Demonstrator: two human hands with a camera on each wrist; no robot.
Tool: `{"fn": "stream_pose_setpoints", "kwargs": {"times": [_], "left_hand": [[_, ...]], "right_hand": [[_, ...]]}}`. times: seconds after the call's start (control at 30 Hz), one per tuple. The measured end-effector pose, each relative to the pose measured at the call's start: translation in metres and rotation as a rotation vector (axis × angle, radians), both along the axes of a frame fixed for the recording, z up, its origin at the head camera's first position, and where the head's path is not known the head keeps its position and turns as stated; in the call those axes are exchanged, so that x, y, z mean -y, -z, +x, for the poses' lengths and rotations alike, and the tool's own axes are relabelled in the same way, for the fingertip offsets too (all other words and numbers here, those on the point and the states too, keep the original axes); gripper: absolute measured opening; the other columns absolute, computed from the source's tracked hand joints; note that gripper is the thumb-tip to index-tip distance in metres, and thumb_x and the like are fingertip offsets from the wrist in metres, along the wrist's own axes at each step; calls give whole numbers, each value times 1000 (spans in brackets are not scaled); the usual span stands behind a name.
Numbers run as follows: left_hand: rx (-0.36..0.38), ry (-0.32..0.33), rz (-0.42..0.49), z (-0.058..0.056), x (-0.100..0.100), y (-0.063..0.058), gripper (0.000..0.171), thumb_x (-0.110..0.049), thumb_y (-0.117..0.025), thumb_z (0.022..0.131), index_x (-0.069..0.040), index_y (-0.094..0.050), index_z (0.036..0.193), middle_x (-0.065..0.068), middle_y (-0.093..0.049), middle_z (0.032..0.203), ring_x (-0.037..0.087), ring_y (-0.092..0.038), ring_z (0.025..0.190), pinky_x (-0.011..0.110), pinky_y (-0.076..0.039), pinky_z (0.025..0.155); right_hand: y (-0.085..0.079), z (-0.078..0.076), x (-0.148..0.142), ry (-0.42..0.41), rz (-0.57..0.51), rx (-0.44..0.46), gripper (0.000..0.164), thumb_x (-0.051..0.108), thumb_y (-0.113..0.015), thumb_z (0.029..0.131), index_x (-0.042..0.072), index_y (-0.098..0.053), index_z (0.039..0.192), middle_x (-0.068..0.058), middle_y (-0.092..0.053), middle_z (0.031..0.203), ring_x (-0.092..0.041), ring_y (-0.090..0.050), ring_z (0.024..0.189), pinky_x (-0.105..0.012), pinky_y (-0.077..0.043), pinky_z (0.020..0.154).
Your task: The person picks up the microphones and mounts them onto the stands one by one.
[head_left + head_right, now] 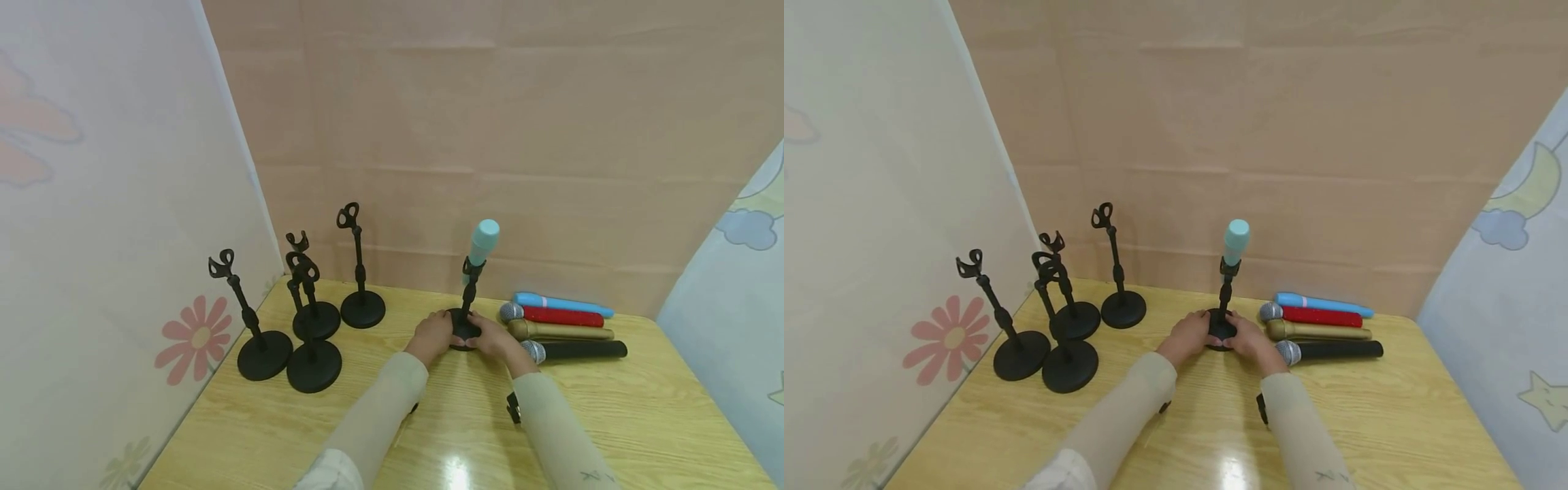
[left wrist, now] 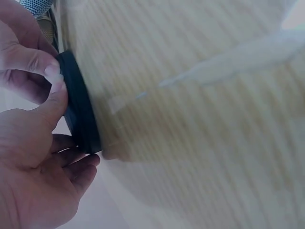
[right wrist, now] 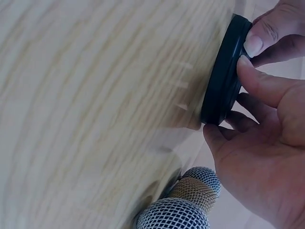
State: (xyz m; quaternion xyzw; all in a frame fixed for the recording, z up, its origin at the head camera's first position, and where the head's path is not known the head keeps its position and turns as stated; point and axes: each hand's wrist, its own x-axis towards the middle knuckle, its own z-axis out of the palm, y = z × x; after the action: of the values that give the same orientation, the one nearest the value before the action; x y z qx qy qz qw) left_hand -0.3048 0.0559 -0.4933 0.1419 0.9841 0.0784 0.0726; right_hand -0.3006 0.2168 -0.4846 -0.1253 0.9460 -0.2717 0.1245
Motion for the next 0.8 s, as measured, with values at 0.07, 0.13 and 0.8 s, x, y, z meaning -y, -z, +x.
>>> {"fn": "stream_pose_setpoints", "kwargs": {"times": [0.07, 0.13, 0.8], "left_hand": [[-3, -13, 24, 1, 0, 0, 80, -59, -59, 92, -9, -44, 152, 3, -49, 152, 20, -50, 133, 33, -48, 103], [-7, -23, 51, 2, 0, 0, 79, -57, -59, 93, -8, -44, 152, 4, -48, 152, 21, -50, 133, 33, -48, 104], [-114, -12, 113, 11, 47, 2, 70, -52, -62, 98, 1, -49, 143, 14, -50, 142, 28, -48, 131, 41, -50, 101]], "right_hand": [[0, -1, -1, 9, -8, 2, 66, 8, -67, 95, -11, -36, 151, -30, -21, 161, -52, -26, 145, -62, -25, 117], [0, -1, -1, 14, -15, 4, 66, 9, -66, 96, -10, -36, 151, -30, -21, 161, -52, -25, 145, -63, -25, 117], [-28, 23, -8, 78, 57, -51, 66, 22, -58, 103, -14, -30, 151, -38, -38, 150, -56, -38, 136, -66, -36, 108]]}}
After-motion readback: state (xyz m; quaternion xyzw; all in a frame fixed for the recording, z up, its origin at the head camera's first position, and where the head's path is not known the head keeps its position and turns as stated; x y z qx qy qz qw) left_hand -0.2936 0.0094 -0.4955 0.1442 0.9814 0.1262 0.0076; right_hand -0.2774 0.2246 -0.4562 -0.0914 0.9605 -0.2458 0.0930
